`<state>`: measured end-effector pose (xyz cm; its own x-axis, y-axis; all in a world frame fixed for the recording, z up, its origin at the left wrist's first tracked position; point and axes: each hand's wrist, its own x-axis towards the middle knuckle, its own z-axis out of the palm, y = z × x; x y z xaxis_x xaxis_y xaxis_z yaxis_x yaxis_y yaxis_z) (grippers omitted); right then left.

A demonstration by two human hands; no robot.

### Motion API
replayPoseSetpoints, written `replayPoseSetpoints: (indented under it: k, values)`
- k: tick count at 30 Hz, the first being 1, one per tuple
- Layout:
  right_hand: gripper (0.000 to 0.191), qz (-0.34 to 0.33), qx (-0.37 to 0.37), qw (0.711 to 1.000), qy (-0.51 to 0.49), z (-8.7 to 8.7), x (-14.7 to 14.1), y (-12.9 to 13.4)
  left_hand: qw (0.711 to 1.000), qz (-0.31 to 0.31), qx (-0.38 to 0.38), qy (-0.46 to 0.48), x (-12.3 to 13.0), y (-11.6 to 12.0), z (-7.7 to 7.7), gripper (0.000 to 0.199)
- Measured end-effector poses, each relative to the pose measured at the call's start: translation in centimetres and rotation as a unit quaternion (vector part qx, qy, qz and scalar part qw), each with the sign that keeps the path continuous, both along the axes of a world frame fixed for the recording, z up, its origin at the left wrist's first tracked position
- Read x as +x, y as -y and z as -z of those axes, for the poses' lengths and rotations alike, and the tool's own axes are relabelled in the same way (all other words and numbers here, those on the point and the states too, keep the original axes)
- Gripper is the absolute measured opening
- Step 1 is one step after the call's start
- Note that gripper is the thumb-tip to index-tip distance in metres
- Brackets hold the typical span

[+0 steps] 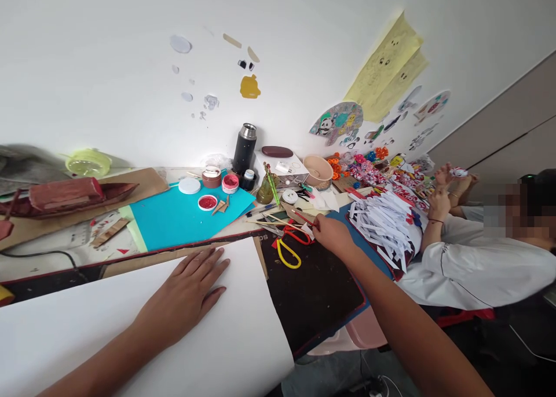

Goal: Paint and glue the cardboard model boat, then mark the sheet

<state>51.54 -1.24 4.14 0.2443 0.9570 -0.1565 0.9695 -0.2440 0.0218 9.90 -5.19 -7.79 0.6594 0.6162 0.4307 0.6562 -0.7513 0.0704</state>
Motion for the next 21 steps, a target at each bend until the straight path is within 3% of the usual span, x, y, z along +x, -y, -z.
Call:
replayPoseSetpoints:
  k: [4,8,14,21]
  values:
    - [0.006,0.028,0.054,0.991,-0.115,-0.1,-0.5,2.4,1.0,-0.001,0.007,0.002,0.0,-0.1,0.0,0.058]
    - [0.013,0.048,0.102,0.953,-0.281,0.3,-2.1,5.0,1.0,0.001,0.009,0.012,0.0,-0.1,0.2,0.057]
    - [0.028,0.06,0.111,0.837,-0.532,1.8,-6.4,7.7,1.0,0.002,-0.006,0.014,0.0,-0.1,0.4,0.057]
    - [0.031,0.055,0.142,0.711,-0.687,4.5,-11.6,7.4,1.0,-0.004,-0.026,0.009,-0.1,-0.1,0.5,0.057]
